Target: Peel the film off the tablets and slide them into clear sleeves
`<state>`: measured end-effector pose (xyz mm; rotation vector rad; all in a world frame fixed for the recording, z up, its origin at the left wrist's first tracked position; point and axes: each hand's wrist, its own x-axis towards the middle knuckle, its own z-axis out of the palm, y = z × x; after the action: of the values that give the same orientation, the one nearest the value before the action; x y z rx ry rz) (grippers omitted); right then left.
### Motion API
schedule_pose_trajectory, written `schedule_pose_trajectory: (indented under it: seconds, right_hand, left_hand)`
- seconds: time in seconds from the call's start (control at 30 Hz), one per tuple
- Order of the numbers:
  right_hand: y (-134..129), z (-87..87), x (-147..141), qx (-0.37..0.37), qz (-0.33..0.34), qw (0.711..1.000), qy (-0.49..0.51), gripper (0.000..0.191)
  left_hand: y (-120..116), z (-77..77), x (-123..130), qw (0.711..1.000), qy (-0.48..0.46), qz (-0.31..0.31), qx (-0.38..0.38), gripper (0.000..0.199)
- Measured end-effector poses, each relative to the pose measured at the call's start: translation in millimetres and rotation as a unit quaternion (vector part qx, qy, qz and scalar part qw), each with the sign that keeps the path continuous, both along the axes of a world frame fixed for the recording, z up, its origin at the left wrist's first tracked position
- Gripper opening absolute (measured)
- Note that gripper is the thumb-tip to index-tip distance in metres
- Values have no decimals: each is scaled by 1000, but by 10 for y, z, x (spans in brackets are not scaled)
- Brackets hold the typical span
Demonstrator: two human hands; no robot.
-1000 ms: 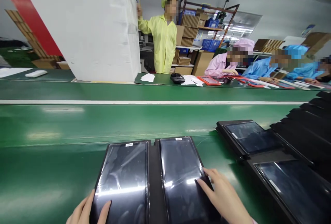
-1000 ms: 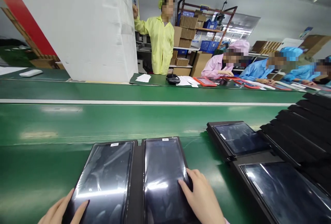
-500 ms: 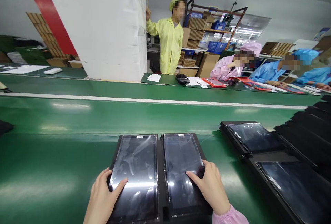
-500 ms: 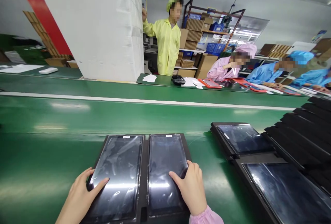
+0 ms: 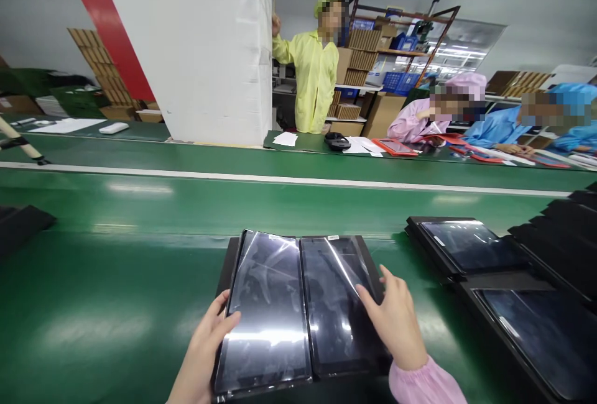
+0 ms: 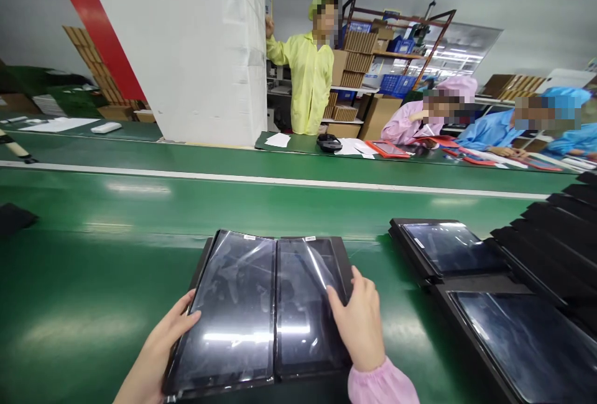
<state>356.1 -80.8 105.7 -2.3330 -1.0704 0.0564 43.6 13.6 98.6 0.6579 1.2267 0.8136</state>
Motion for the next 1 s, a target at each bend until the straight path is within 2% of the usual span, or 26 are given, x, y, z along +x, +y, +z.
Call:
schedule_pose_trajectory:
  seconds: [0.07,0.13,0.27,0.4,0.47,0.53,0.6,0.63,0.7,0.77,0.83,0.93,1.0]
  right_hand:
    - [-52,-25,119,-28,-12,999,-17,67]
    - [-78,-64,148,-54,-4,999,-4,60]
    - [7,-138,72,-19,-12,999,35,54]
    - [114,-107,91,-1,-22,996,85,50]
    - [105,5,110,4,-8,991,130,49]
    - [49,199,103,18,28,973,228,51]
    - [-26,447,82,53,61,929,362,65]
    - [-59,570,72,74,62,917,387,77]
    - [-93,766,55,97,43,913,394,95]
    - [-70,842,9,119,29,901,416,100]
    - [5,782,-102,141,36,867,476,102]
    - [154,537,-399,169,68,809,559,107]
    - [247,364,-626,164,86,785,591,108]
  left_hand:
    - [-9,13,5,995,-54,43,-77,67]
    - [-2,-18,19,990,-83,57,-103,61]
    - [32,-123,40,992,-56,33,-104,50]
    - [54,-175,45,998,-2,13,-61,53]
    - [62,-177,47,998,0,10,-62,54]
    - [68,-164,53,997,-7,14,-73,51]
    - [67,-133,64,996,-39,19,-82,49]
    - [63,-112,70,994,-62,20,-89,49]
    - [51,-70,84,988,-111,20,-105,52]
    - [40,-41,91,981,-163,8,-108,55]
    - [34,-38,88,972,-212,-13,-97,55]
    - [34,-59,75,969,-234,-22,-79,50]
    - [32,-57,72,972,-222,-21,-71,45]
